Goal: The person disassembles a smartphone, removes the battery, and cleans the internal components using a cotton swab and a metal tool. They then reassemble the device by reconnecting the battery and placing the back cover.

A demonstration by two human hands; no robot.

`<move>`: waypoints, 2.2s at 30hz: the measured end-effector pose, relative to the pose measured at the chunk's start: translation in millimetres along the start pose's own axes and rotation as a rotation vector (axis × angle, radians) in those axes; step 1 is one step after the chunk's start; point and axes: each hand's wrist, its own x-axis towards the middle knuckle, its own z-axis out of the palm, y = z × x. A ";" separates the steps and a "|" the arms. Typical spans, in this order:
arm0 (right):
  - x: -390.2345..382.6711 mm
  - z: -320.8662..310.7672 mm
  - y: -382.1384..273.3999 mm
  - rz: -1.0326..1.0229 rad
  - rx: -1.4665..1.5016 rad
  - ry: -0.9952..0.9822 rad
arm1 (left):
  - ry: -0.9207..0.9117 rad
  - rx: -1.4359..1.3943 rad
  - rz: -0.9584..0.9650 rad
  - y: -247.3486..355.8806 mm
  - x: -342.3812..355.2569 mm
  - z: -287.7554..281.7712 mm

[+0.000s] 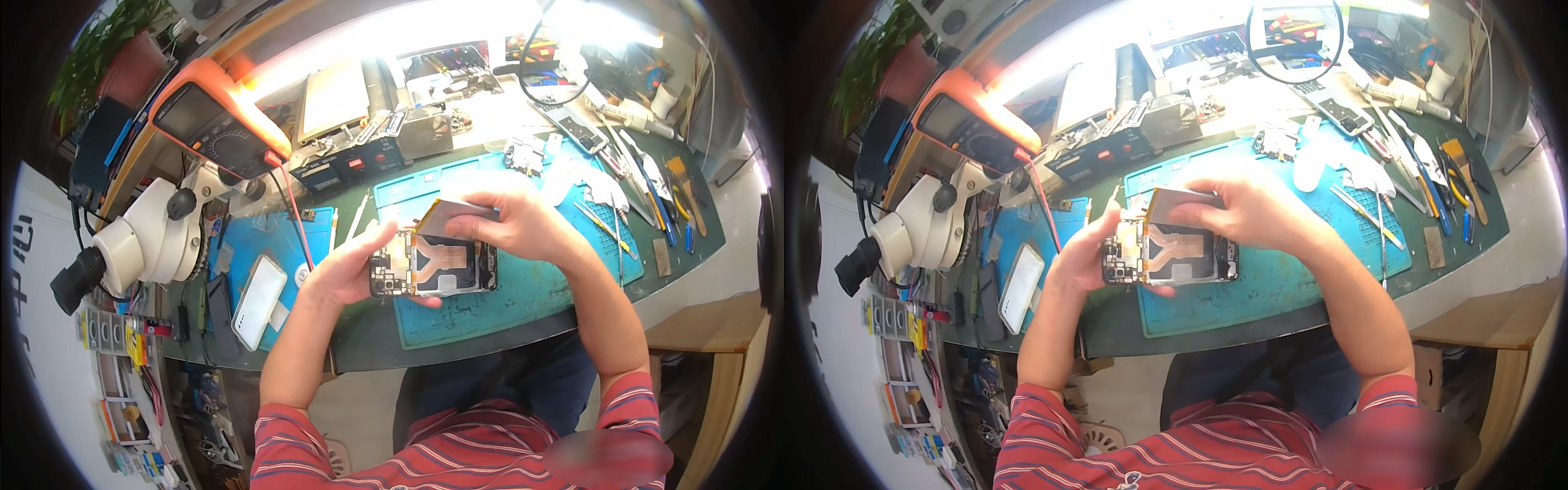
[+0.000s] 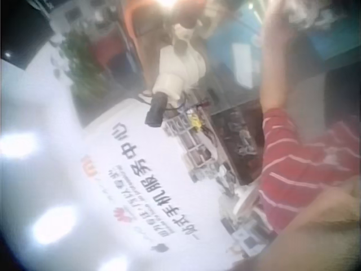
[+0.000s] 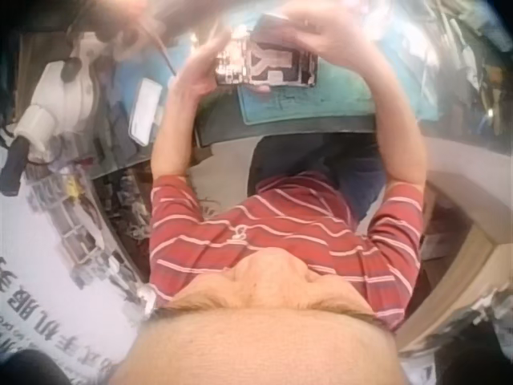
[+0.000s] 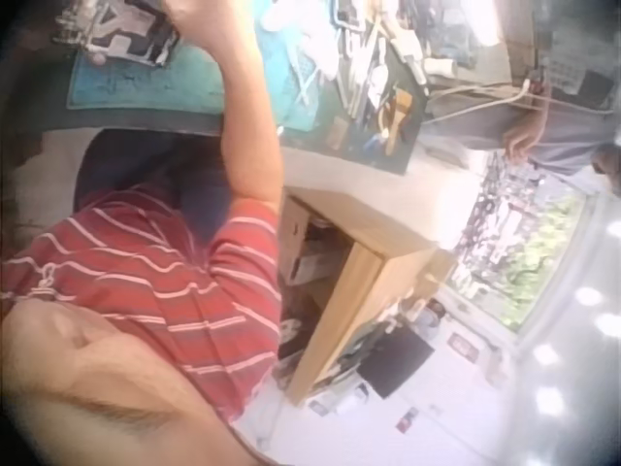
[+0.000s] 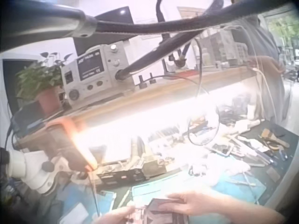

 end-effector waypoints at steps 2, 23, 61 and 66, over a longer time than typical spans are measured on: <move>-3.7 2.1 1.0 0.017 -0.029 0.061 | 0.027 0.085 0.034 2.3 -1.4 3.8; -8.8 7.9 14.7 -0.323 0.745 0.039 | 0.429 0.410 0.109 13.0 18.3 6.6; -68.1 -118.8 -40.5 0.263 -0.712 0.503 | 0.289 2.103 0.322 -30.1 -9.3 44.5; -129.5 -135.4 20.9 0.614 -0.924 0.415 | 0.368 2.119 0.205 -40.5 3.6 60.1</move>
